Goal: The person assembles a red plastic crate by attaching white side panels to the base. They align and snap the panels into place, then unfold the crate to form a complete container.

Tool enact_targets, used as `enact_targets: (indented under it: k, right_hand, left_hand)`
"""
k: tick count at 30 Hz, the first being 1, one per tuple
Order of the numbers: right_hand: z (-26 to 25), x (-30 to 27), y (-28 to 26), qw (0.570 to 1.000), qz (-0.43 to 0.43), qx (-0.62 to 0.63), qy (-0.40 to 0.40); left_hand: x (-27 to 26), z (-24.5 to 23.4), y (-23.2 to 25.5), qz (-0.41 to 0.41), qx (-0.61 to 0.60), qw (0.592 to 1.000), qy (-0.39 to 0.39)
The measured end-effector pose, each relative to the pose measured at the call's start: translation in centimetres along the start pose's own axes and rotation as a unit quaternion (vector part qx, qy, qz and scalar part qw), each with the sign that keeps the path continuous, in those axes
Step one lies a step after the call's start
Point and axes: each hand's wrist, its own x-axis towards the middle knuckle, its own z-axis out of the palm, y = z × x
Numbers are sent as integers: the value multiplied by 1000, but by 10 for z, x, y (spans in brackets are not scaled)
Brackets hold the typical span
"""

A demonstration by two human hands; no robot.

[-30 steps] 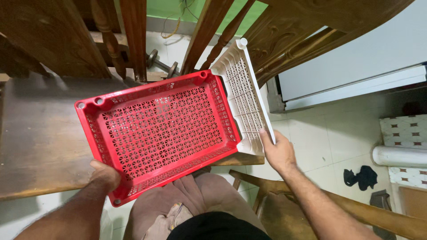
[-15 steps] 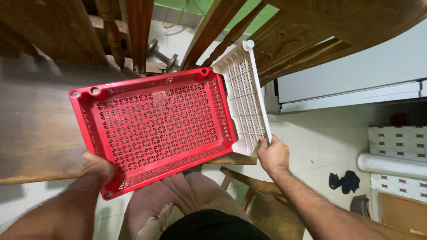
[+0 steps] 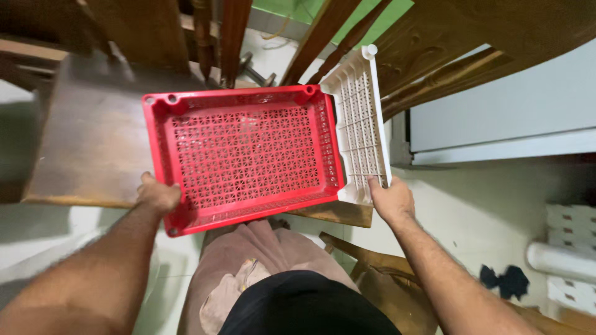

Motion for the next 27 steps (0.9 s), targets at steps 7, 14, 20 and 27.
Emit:
enact_targets:
  k: [7, 14, 20, 27]
  right_hand:
    - [-16, -2, 12, 980, -126, 139, 62]
    - [-32, -34, 1, 873, -421, 167, 180]
    - [-29, -73, -27, 830, -498, 219, 121]
    - [-30, -135, -60, 803, -542, 243, 47]
  left_hand:
    - [-58, 15, -23, 49, -121, 984, 119]
    - [-160, 41, -10, 106, -370, 912, 142]
    - [-263, 7, 13, 94, -589, 798, 88]
    - [-349, -52, -4, 143, -653, 733, 125]
